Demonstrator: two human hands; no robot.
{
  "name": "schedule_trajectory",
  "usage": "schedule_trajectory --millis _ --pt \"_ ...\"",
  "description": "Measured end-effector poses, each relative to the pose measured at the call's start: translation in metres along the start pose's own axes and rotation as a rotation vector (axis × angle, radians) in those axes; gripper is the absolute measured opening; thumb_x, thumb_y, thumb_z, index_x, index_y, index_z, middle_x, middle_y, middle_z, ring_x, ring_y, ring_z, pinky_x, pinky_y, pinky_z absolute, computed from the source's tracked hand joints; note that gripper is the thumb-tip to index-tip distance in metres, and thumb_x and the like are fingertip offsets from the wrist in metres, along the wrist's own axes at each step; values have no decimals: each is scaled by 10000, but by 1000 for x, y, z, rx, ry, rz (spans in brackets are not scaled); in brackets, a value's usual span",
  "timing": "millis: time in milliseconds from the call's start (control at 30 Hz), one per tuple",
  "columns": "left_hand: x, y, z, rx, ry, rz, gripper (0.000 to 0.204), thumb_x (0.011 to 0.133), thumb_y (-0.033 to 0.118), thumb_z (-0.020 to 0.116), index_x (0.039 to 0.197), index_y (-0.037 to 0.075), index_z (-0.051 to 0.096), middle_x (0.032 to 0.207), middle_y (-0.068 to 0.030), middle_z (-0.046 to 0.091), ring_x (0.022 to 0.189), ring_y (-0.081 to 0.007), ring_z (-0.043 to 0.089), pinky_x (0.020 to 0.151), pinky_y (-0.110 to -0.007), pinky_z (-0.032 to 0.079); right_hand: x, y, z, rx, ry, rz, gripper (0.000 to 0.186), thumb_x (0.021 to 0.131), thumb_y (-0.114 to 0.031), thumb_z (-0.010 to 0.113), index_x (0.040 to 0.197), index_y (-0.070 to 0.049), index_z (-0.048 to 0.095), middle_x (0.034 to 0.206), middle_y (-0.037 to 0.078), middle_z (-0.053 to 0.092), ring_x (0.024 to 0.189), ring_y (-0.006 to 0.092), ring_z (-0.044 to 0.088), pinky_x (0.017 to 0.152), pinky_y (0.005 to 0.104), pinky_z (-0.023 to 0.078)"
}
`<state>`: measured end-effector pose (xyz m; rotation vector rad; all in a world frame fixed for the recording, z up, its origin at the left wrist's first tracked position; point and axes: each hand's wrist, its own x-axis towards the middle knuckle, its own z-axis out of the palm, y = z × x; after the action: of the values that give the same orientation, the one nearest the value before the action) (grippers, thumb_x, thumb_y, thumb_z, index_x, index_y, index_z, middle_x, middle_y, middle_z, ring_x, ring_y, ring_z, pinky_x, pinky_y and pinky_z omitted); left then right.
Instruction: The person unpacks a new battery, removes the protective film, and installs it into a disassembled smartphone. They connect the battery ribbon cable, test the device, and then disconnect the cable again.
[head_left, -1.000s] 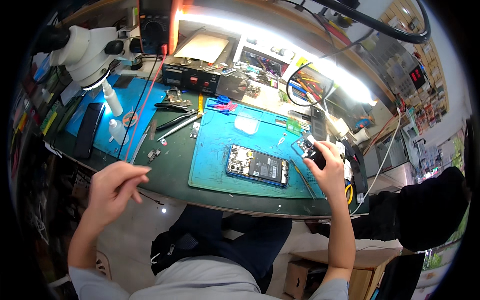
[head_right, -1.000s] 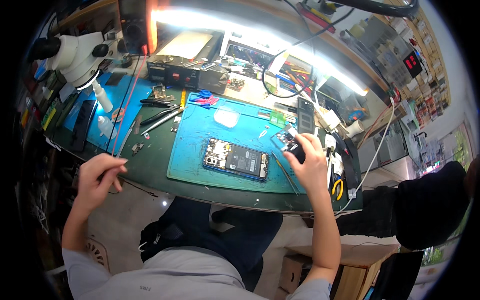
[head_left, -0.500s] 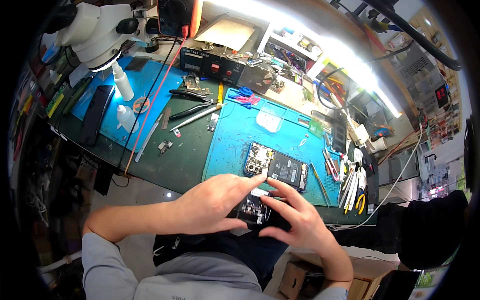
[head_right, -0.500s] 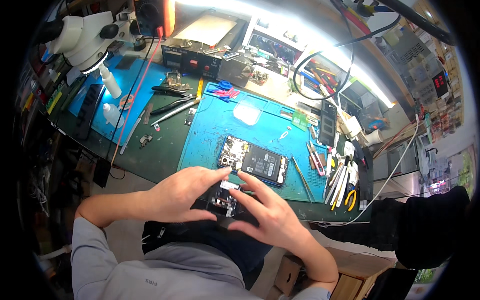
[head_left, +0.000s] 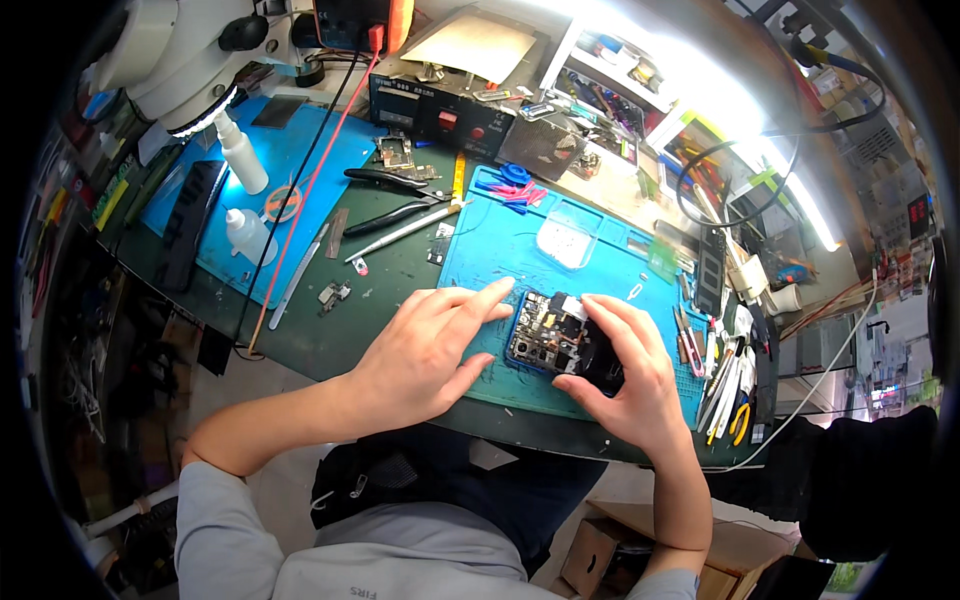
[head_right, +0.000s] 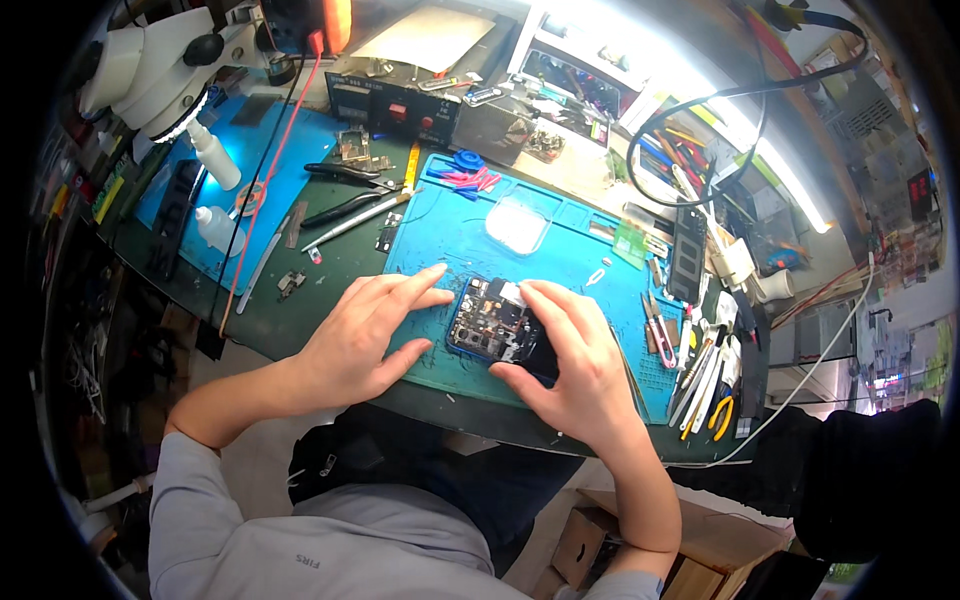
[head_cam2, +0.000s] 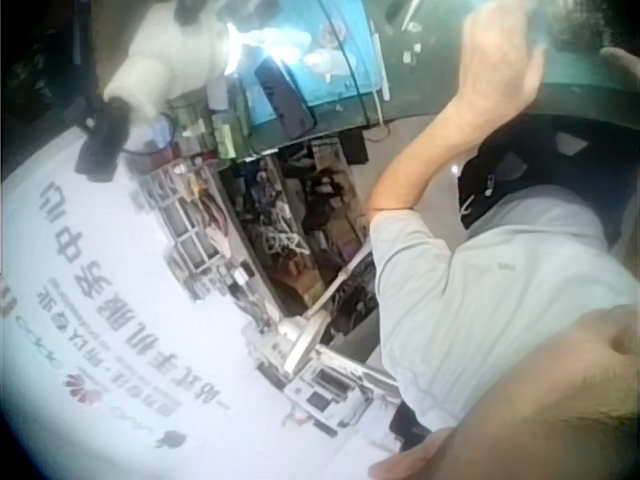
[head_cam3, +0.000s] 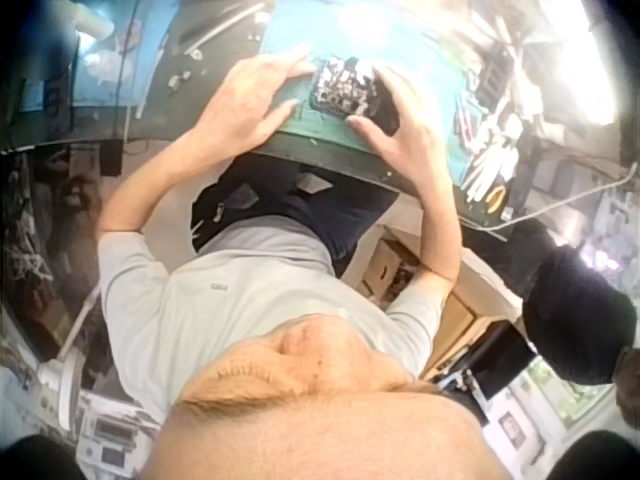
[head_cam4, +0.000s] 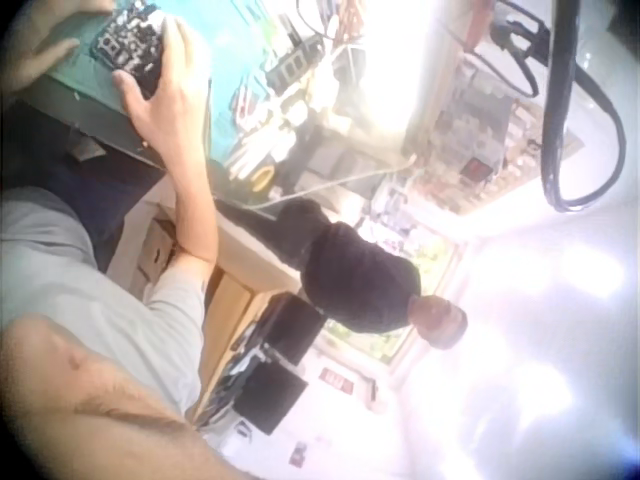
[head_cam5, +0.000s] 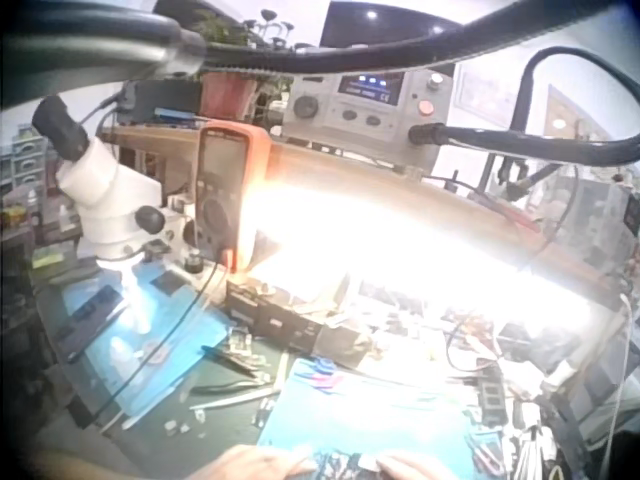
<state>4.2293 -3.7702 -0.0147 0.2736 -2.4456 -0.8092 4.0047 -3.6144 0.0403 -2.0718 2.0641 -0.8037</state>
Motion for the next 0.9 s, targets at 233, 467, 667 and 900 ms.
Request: schedule_trajectory --millis 233,467,667,900 --pt "2 -3 -1 -30 -49 -7 814 850 38 766 1566 14 380 1361 -48 695 1240 -274 569 1060 -428 399 15 10 12 45 -77 -72 694 730 -137 890 1343 27 611 1322 191 618 1176 382 612 1018 449 504" --pt "4 -3 0 -30 -47 -13 814 831 26 775 1554 16 401 1358 -48 699 1237 -262 573 1041 -428 403 19 12 14 68 -112 -57 695 718 -131 890 1337 28 615 1323 199 616 1184 388 608 1022 456 501" --pt "5 -2 1 -39 -33 -9 752 821 26 784 1507 35 478 1315 -60 699 1223 -264 590 1026 -434 419 19 12 14 70 -130 -51 692 719 -125 884 1338 28 616 1320 196 613 1179 386 607 1018 453 501" --pt "2 -4 5 57 -8 54 527 821 102 807 1323 62 651 1205 -96 661 1183 -290 609 981 -434 461 21 11 13 64 -143 -48 668 728 -117 872 1328 33 619 1309 195 612 1178 379 602 1015 446 501"
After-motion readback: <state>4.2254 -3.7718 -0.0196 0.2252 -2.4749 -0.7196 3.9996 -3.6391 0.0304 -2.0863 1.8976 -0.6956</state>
